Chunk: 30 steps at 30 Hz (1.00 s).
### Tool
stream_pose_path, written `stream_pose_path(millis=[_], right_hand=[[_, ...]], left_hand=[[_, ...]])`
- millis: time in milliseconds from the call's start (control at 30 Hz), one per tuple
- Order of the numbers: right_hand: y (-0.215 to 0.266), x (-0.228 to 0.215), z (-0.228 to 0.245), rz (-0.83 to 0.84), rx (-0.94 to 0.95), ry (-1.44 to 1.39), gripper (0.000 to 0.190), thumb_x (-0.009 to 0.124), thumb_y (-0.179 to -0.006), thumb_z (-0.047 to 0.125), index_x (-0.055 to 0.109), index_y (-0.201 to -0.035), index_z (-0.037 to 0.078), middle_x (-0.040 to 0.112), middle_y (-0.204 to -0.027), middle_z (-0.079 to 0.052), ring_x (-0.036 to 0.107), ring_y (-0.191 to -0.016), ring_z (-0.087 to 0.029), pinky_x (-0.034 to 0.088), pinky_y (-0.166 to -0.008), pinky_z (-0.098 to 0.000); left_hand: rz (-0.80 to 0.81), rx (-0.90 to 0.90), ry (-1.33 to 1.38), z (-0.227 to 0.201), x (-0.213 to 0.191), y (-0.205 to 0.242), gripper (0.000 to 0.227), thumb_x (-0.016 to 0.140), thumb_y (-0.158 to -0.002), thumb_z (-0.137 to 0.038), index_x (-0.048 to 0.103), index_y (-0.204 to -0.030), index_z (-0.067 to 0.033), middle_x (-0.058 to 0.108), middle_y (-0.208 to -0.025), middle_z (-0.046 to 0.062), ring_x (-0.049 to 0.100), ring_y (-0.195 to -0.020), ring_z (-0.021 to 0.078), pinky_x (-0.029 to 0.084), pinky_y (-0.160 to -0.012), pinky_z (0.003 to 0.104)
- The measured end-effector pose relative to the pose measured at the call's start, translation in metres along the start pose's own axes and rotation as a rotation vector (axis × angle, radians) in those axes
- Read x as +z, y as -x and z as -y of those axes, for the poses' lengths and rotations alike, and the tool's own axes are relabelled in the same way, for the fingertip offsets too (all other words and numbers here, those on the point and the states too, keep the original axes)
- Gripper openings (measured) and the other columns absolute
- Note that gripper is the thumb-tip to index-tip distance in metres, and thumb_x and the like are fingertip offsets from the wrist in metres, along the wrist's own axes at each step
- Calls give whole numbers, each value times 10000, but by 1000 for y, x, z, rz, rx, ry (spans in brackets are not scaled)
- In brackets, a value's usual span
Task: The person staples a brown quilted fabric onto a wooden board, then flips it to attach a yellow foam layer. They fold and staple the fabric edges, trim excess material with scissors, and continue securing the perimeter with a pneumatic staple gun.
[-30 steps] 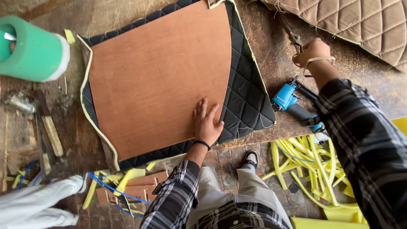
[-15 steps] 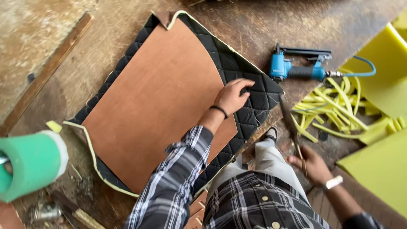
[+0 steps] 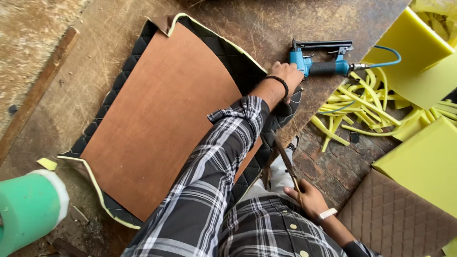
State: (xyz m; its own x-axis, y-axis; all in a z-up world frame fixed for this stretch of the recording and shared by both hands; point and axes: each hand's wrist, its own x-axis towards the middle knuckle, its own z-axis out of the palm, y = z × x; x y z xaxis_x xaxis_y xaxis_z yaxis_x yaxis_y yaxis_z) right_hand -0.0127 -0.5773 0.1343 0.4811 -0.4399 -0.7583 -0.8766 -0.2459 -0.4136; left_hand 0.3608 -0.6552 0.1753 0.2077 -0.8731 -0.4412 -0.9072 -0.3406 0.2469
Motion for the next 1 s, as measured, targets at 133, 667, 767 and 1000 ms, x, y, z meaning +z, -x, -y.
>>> stream_pose_path(millis=[133,667,767,1000], right_hand=[[-1,-16,-5,4,89,41,664,738,-737,652,675,-977,36,718,-926,-175,704,-894,-324,553,-834,-432],[-47,-38,65,54,148,110,624,701,-801,628,778,-973,33,771,-795,-207,789,-783,-328,598,-764,-439],[-65,-29,76,40,14,133,643,716,-828,639,738,-992,18,755,-864,-189,736,-854,-318,555,-804,-419],[-73,-39,65,17,-3,110,720,715,-741,676,668,-1111,60,742,-1006,-169,721,-962,-302,563,-878,-424]], left_hand=[[-106,43,128,22,-5,-6,519,944,-605,-235,692,-1057,-268,705,-1078,4,605,-1168,246,441,-971,434],[-440,-21,262,7,55,-30,167,609,-871,-177,723,-981,-229,715,-951,72,680,-989,276,580,-782,415],[-443,-44,245,4,46,-26,219,569,-885,-123,711,-1019,-221,712,-955,56,667,-1009,264,595,-758,390],[-505,-51,382,21,37,-21,161,560,-906,-142,698,-972,-190,711,-954,54,653,-1008,283,575,-795,425]])
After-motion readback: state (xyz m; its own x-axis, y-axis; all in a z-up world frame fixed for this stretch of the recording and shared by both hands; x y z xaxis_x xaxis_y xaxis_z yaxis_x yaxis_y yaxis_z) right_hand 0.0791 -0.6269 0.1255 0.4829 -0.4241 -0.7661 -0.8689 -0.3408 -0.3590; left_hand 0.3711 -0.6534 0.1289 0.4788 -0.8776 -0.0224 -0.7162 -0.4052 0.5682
